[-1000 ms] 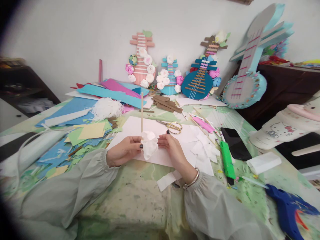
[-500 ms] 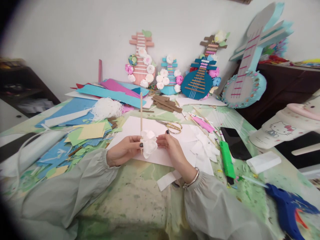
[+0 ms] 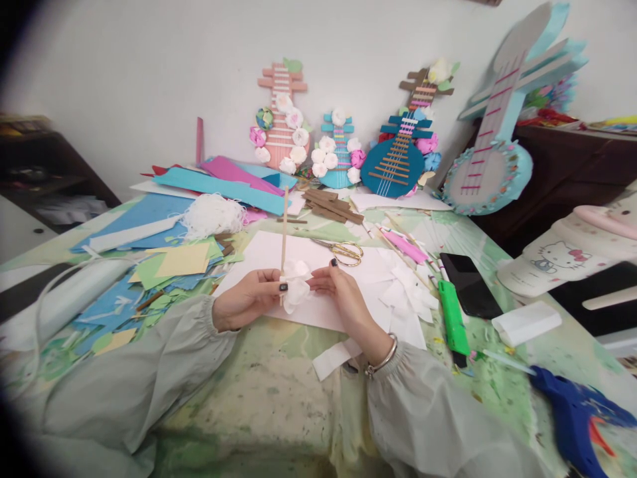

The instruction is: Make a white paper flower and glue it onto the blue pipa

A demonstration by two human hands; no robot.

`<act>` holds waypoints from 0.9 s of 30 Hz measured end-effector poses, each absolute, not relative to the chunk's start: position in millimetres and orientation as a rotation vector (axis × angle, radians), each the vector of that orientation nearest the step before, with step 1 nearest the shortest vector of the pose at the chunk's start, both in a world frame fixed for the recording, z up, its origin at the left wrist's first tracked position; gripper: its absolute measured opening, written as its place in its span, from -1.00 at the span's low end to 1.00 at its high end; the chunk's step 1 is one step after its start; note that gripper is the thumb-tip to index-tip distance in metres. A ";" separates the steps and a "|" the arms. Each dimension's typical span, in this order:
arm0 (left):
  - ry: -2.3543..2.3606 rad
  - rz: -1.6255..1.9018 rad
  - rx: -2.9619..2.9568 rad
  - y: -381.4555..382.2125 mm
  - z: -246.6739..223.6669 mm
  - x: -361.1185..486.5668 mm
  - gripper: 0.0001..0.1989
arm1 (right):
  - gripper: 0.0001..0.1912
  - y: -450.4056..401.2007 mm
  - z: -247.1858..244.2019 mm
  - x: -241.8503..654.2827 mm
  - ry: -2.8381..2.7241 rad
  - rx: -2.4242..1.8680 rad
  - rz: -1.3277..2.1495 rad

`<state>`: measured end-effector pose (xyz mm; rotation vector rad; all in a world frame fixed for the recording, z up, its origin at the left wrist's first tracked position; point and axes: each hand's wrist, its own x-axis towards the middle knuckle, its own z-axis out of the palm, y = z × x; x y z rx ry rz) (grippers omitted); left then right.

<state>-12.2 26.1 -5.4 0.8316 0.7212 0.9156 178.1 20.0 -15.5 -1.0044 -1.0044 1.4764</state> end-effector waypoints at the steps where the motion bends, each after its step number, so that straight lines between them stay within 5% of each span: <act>1: 0.721 0.917 0.831 26.1 -5.4 -12.2 -0.73 | -0.61 20.1 -15.3 178.1 -1.008 -1.009 1.473; 9: 0.711 0.892 0.822 24.4 -1.4 -11.5 -0.71 | -0.79 14.4 -8.7 175.5 -1.031 -0.901 1.532; 27: 0.756 0.752 0.958 24.6 -4.7 -11.3 -0.71 | -0.84 -0.5 -1.1 171.5 -1.316 -0.843 1.514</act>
